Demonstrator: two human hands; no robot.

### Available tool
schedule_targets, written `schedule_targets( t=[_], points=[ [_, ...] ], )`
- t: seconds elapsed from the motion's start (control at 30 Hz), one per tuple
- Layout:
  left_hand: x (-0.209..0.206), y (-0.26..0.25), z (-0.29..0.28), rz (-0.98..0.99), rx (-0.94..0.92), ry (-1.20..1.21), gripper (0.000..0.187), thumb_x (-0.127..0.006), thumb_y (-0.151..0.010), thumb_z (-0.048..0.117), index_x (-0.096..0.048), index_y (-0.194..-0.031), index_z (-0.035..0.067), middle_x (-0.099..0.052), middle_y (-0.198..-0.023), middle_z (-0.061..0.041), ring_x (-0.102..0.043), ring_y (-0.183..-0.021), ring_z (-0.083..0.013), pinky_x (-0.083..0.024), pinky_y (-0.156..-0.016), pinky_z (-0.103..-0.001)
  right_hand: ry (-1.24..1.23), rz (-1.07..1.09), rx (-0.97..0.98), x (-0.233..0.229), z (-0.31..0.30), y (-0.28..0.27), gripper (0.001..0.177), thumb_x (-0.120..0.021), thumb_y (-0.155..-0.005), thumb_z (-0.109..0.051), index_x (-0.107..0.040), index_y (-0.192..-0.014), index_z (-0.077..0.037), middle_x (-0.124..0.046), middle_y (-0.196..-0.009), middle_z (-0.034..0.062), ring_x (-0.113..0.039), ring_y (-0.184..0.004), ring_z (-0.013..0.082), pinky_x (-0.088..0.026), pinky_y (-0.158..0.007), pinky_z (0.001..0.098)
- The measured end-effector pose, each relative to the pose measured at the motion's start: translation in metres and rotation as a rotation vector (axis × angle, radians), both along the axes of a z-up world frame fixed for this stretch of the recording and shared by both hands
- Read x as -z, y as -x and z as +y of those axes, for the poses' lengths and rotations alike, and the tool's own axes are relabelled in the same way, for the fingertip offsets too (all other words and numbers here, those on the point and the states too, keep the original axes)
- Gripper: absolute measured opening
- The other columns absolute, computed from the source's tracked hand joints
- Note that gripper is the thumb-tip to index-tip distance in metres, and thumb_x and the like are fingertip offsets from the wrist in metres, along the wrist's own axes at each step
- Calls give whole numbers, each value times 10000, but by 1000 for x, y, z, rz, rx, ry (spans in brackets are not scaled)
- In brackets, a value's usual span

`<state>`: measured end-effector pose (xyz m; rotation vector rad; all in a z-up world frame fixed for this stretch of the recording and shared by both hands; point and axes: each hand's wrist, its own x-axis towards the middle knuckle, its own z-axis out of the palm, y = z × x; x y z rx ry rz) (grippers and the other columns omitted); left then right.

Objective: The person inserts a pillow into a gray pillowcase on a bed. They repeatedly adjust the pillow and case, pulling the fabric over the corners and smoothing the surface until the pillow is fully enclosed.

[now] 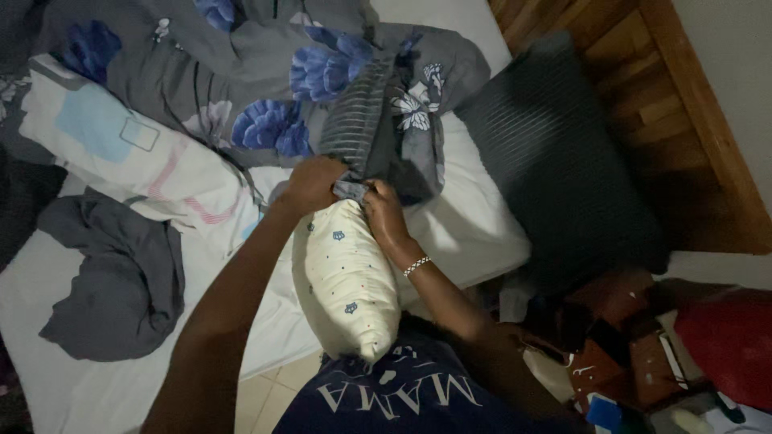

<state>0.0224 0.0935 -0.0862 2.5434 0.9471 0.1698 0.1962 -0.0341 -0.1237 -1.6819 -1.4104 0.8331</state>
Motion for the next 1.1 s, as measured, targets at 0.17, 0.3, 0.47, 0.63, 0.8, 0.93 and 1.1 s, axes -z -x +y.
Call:
schedule_targets(
  t=[0.17, 0.3, 0.47, 0.63, 0.8, 0.93, 1.1],
  points=[
    [18, 5, -35, -305, -261, -101, 515, -776, -753, 162, -647, -1241, 56, -647, -1225, -219, -617, -1146, -444, -491, -979, -508, -247, -148, 14, -1, -3, -4, 232, -607, -845, 85, -660, -1070, 67, -627, -1219, 235, -585, -1161, 407, -464, -1022, 418],
    [31, 27, -38, -291, -566, 141, 677, -836, -691, 160, -557, -1293, 23, -615, -1217, -246, -602, -1118, -435, -477, -953, -490, -147, -59, 29, 0, -9, -5, 284, -566, -864, 102, -645, -1136, 72, -604, -1258, 239, -575, -1172, 414, -456, -1016, 423],
    [62, 52, -20, -267, -388, 161, 685, -667, -714, 18, -577, -1384, 135, -636, -1315, -172, -614, -1201, -376, -497, -993, -458, -93, -84, 46, 17, -8, -15, 187, -597, -915, 38, -654, -1091, 57, -626, -1235, 223, -605, -1161, 398, -477, -1018, 408],
    [85, 34, -13, -24, -340, 105, 545, -671, -774, 89, -630, -1317, 125, -659, -1307, -146, -639, -1168, -349, -517, -962, -447, -42, -67, 50, 29, -14, -23, 372, -579, -1003, -118, -544, -1322, 72, -566, -1367, 278, -565, -1239, 410, -437, -1073, 404],
    [53, 21, -63, -118, -391, 94, 432, -731, -748, 206, -726, -1169, 112, -728, -1127, -147, -702, -950, -357, -551, -842, -450, 430, 516, 73, -10, -33, -35, 961, -662, -911, -417, -131, -1594, 1, -479, -1520, 234, -473, -1407, 313, -372, -1145, 357],
    [9, 14, -104, -174, -422, 55, 291, -713, -788, 245, -768, -1040, 110, -753, -1050, -134, -703, -933, -368, -549, -825, -464, 476, 244, -19, -54, -40, -35, 1199, -793, -804, -387, 13, -1588, 28, -288, -1610, 272, -315, -1499, 342, -294, -1206, 375],
    [-28, 21, -112, -192, -382, -53, 274, -689, -763, 215, -759, -993, 84, -749, -1017, -155, -702, -950, -362, -545, -816, -474, 323, -58, -88, -87, -49, -19, 1260, -836, -785, -286, 80, -1589, 32, -58, -1669, 311, -84, -1561, 418, -173, -1249, 430]
  ],
)
